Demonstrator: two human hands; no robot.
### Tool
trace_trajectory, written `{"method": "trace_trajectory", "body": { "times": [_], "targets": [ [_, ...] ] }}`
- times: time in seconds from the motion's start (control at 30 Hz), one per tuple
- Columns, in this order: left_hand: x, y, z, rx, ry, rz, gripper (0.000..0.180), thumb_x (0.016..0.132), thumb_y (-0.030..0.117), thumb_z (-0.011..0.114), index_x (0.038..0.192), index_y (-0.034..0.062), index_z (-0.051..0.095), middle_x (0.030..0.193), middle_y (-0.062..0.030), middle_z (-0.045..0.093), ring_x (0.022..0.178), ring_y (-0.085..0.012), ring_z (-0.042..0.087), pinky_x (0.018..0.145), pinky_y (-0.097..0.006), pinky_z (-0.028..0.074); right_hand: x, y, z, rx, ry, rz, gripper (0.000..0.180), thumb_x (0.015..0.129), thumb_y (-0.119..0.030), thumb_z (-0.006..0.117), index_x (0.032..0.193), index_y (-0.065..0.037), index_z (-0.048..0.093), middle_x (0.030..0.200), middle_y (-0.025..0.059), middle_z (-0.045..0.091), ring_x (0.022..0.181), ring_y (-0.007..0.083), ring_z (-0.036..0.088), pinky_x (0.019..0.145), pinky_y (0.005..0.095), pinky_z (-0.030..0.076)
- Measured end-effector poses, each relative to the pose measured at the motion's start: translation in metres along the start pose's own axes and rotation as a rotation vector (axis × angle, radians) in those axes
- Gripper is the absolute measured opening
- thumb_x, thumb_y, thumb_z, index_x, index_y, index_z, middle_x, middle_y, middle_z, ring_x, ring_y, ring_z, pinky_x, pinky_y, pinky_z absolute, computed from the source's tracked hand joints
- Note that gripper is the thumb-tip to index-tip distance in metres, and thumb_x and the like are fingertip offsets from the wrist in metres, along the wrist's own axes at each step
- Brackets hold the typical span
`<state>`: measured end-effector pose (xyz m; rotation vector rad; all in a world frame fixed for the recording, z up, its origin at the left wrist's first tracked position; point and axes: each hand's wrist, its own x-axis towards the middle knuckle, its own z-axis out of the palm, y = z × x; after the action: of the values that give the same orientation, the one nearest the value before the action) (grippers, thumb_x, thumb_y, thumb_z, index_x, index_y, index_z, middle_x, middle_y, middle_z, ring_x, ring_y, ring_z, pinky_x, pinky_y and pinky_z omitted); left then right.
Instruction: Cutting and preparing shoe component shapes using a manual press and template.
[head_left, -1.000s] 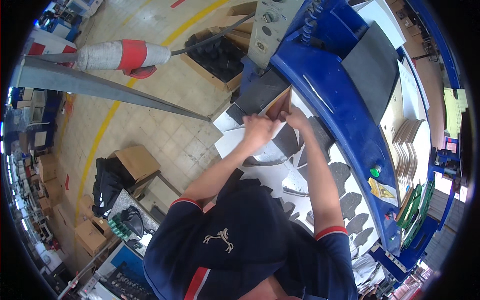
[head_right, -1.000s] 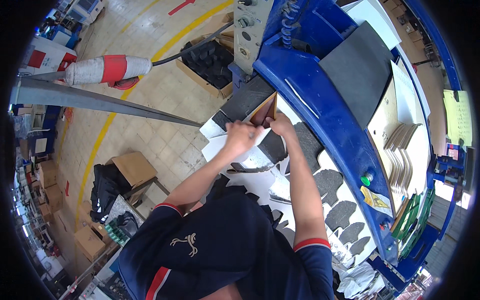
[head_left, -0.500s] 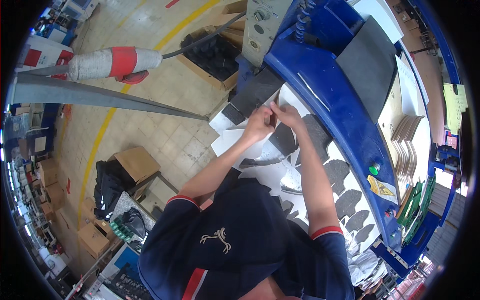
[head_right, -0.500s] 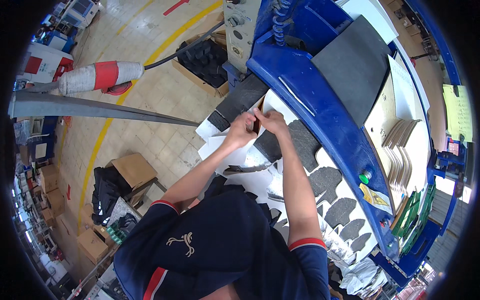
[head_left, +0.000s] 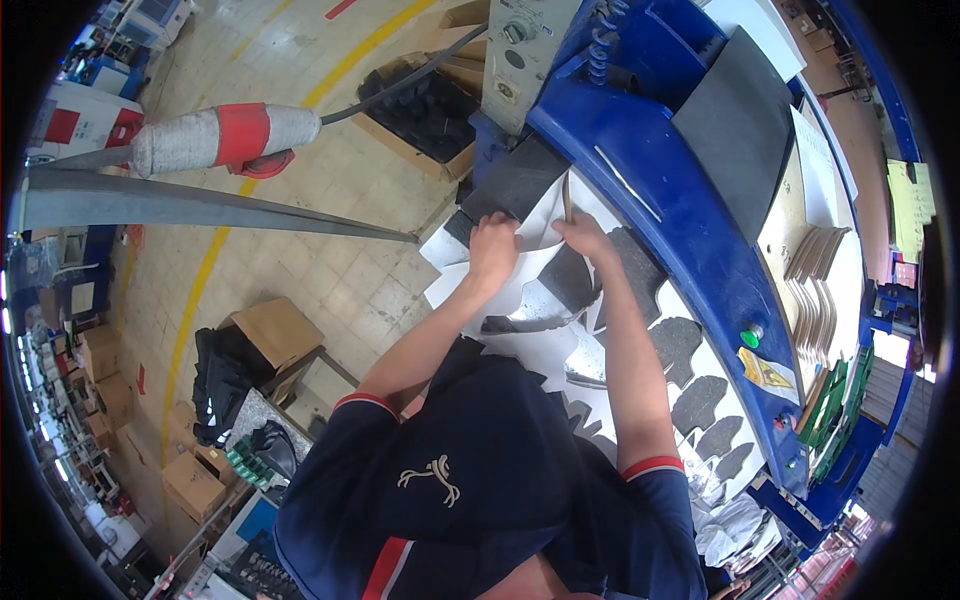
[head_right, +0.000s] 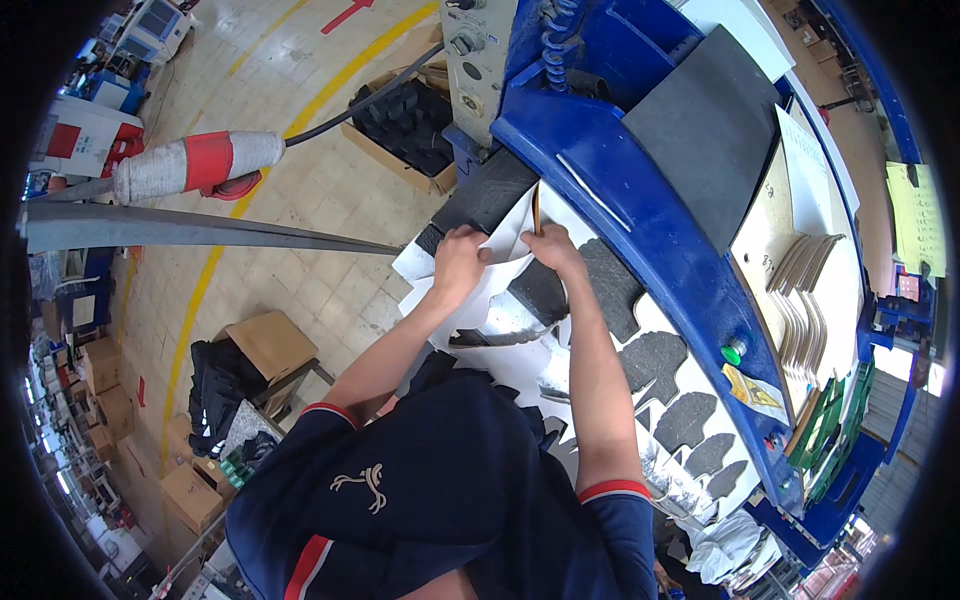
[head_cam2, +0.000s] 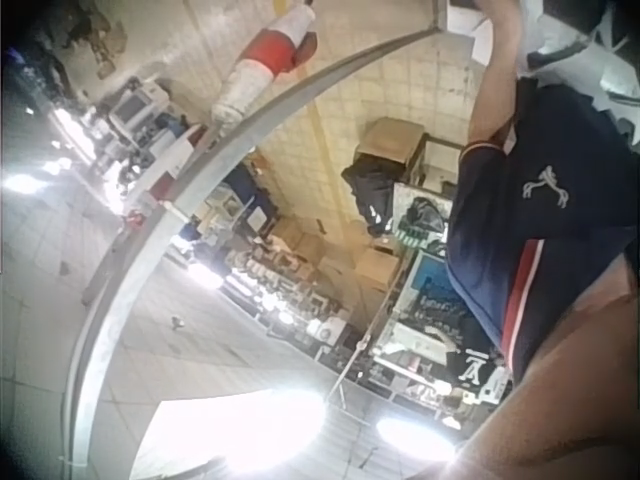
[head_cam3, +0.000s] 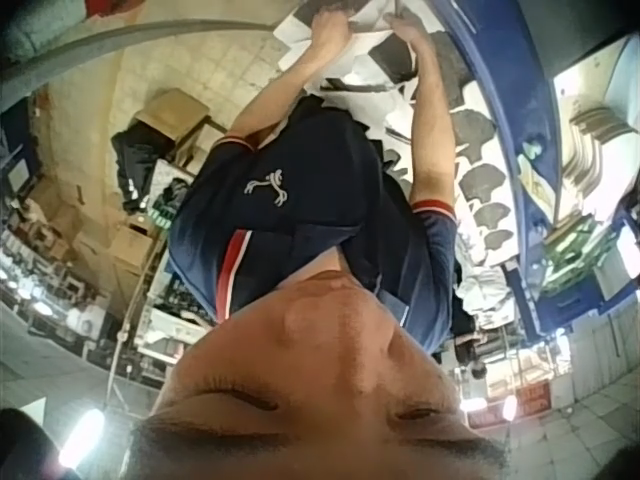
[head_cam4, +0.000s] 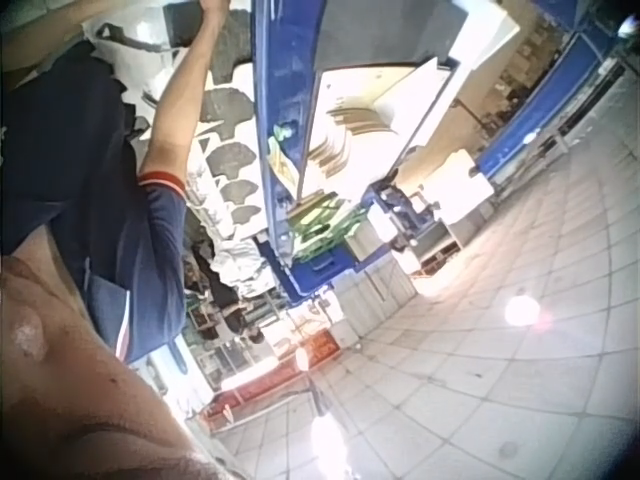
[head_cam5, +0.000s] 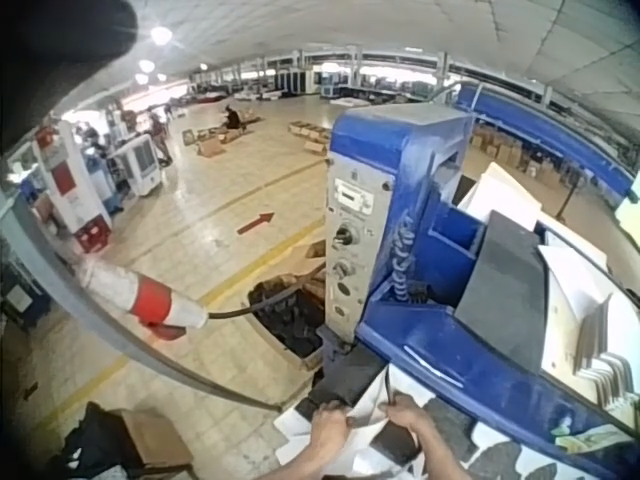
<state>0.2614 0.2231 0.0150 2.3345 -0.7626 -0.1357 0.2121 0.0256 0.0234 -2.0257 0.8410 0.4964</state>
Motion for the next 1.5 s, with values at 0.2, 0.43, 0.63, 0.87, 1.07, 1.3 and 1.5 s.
{"method": "trace_trajectory", "body": {
  "times": [0.2, 0.43, 0.63, 0.87, 1.07, 1.3, 1.5],
  "targets": [
    [-0.022, 0.046, 0.008, -0.111, -0.127, 0.170, 0.005, 0.073, 0.005, 0.063, 0.078, 0.0068, 0.062, 0.077, -0.0128, 0.065, 0.076, -0.0329, 0.064, 0.075, -0.048, 0.048, -0.005, -0.007, -0.011, 0.002, -0.122, -0.062, 0.058, 0.082, -0.047, 0.064, 0.107, 0.006, 0.065, 0.099, 0.0200, 0.068, 0.091, 0.0276, 0.065, 0.081, 0.0373, 0.050],
    [-0.014, 0.063, 0.004, -0.145, -0.395, -0.111, 0.021, 0.089, 0.022, 0.054, 0.089, 0.0023, 0.060, 0.082, -0.0198, 0.066, 0.082, -0.0374, 0.066, 0.080, -0.050, 0.051, -0.018, 0.008, -0.017, 0.324, -0.167, -0.090, 0.047, 0.079, -0.018, 0.066, 0.120, 0.004, 0.058, 0.107, 0.0140, 0.065, 0.099, 0.0249, 0.061, 0.088, 0.0347, 0.047],
    [0.017, -0.008, -0.003, -0.130, -0.381, -0.029, 0.023, 0.082, 0.020, 0.065, 0.100, 0.0062, 0.068, 0.096, -0.0188, 0.067, 0.094, -0.0327, 0.066, 0.083, -0.041, 0.051, -0.012, 0.012, -0.013, 0.230, -0.140, -0.124, 0.048, 0.080, -0.017, 0.062, 0.123, 0.003, 0.055, 0.111, 0.0141, 0.064, 0.102, 0.0233, 0.058, 0.091, 0.0340, 0.044],
    [0.051, -0.010, 0.002, -0.195, -0.385, -0.101, 0.024, 0.074, 0.029, 0.078, 0.084, 0.0075, 0.071, 0.080, -0.0110, 0.071, 0.077, -0.0275, 0.069, 0.066, -0.038, 0.053, -0.029, -0.007, -0.021, 0.224, -0.179, -0.082, 0.052, 0.081, -0.022, 0.065, 0.125, 0.003, 0.054, 0.111, 0.0142, 0.063, 0.102, 0.0231, 0.057, 0.091, 0.0345, 0.044],
    [0.061, 0.000, 0.005, -0.080, -0.459, -0.151, 0.024, 0.074, 0.030, 0.077, 0.086, 0.0095, 0.073, 0.084, -0.0109, 0.071, 0.081, -0.0272, 0.069, 0.074, -0.038, 0.054, -0.030, -0.003, -0.016, 0.250, -0.085, -0.059, 0.046, 0.082, -0.018, 0.065, 0.120, 0.006, 0.055, 0.109, 0.0153, 0.065, 0.101, 0.0229, 0.059, 0.092, 0.0332, 0.044],
    [0.067, -0.014, 0.007, -0.146, -0.494, -0.159, 0.020, 0.076, 0.029, 0.073, 0.087, 0.0131, 0.076, 0.089, -0.0111, 0.072, 0.086, -0.0294, 0.069, 0.080, -0.039, 0.054, -0.034, 0.002, -0.020, 0.306, -0.139, -0.031, 0.048, 0.087, -0.026, 0.062, 0.122, 0.006, 0.056, 0.110, 0.0145, 0.064, 0.101, 0.0217, 0.057, 0.092, 0.0325, 0.044],
    [0.063, -0.016, 0.010, -0.183, -0.471, -0.148, 0.022, 0.077, 0.028, 0.075, 0.092, 0.0104, 0.075, 0.086, -0.0104, 0.072, 0.082, -0.0259, 0.069, 0.076, -0.035, 0.053, -0.038, 0.005, -0.025, 0.212, -0.106, 0.051, 0.045, 0.089, -0.030, 0.062, 0.119, 0.003, 0.059, 0.108, 0.0121, 0.064, 0.101, 0.0195, 0.056, 0.091, 0.0310, 0.042]
  ]
}}
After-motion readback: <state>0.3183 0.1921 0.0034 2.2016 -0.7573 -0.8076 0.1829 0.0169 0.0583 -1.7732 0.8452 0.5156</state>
